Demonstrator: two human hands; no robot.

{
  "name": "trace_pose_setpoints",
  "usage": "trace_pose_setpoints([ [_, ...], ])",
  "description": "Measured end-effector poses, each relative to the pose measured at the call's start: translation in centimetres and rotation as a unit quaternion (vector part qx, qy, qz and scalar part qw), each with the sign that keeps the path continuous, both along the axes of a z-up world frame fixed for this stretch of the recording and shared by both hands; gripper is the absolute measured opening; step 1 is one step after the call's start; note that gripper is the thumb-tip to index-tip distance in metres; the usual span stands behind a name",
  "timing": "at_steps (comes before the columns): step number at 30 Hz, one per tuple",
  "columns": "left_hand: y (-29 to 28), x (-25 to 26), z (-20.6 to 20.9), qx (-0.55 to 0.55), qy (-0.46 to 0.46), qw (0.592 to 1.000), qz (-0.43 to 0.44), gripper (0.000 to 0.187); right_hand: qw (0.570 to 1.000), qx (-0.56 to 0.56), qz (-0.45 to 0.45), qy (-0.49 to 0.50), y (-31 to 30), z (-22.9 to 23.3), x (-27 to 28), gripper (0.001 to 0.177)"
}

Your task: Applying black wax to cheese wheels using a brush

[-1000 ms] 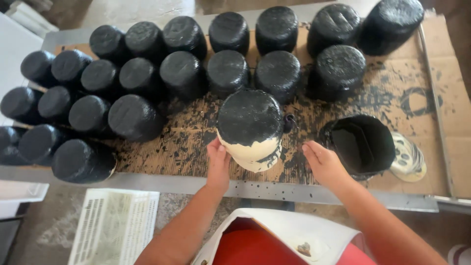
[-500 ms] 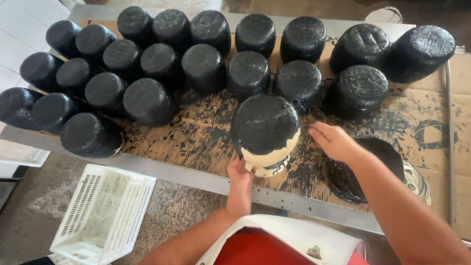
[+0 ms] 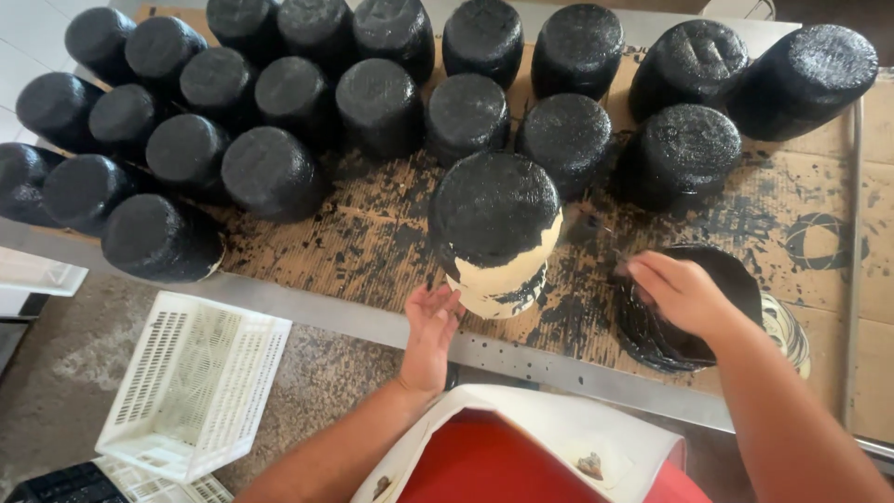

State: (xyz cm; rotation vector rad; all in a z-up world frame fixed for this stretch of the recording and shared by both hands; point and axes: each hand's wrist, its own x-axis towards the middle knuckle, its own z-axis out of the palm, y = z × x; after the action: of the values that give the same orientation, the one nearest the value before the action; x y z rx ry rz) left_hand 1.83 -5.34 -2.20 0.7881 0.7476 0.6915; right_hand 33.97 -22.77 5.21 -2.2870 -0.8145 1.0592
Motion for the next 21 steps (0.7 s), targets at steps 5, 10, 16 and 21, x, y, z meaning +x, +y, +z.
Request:
trace_pose_setpoints([
  [5, 1.2, -0.5, -2.3, 0.009, 0.022, 1.000, 0.003, 0.062, 0.980, 0.095, 0.052, -0.168, -6.9, -1.2, -0.6, 0.034],
  [10, 1.6, -1.0, -2.1, 0.001, 0.029, 1.000, 0.006, 0.062, 0.967, 0.123, 0.094, -0.205, -5.8, 3.9, -5.3, 0.042],
  [16, 2.9, -3.3, -1.7, -0.011, 0.058, 0.998, 0.007, 0.064, 0.804, 0.237, 0.295, -0.459, -0.7, 8.3, -10.2, 0.041],
  [21, 3.3, -5.5, -1.2, -0.036, 0.076, 0.995, 0.051, 0.060, 0.705, 0.179, 0.412, -0.549, 1.1, 7.1, -11.6, 0.063],
])
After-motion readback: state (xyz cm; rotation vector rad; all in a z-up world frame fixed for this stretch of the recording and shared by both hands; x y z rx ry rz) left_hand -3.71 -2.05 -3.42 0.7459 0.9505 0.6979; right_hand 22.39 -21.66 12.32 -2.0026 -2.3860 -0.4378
